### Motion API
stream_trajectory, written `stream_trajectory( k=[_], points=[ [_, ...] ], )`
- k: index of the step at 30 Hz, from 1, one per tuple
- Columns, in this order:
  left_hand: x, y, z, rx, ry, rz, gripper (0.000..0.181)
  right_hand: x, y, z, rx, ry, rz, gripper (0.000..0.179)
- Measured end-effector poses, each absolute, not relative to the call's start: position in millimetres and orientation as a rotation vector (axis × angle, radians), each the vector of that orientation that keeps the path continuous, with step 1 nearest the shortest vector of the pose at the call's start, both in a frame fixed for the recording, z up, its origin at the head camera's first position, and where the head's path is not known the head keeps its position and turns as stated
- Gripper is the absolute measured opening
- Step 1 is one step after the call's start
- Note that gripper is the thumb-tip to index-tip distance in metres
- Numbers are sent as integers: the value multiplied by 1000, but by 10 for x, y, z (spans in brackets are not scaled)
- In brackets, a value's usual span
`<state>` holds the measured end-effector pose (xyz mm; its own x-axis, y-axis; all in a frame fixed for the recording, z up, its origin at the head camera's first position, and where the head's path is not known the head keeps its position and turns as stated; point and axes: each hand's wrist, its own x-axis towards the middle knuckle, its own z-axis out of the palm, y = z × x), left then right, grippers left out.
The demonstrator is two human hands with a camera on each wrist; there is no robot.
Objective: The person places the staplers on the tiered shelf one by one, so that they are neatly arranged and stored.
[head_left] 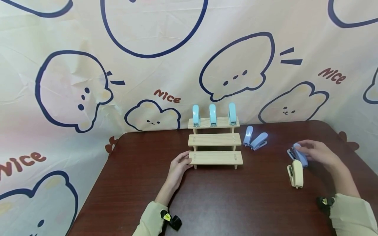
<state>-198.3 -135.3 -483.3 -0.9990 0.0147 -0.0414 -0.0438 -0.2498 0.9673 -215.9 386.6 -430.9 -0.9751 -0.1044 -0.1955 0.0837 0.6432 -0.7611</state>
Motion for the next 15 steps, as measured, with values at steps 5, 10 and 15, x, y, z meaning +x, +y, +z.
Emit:
stream_trajectory(
  k=[5,10,15],
  points=[
    [-1992,-1351,-4837,-50,1896,2457,46,-2157,3839,-4316,-38,2626,-1305,64],
    [-1996,-1349,-4826,-59,1895,2457,46,-2153,3818,-4319,-37,2620,-1336,61],
    [-1995,-1349,-4825,-62,1902,2447,45,-2140,3801,-4319,-52,2611,-1339,59]
  ],
)
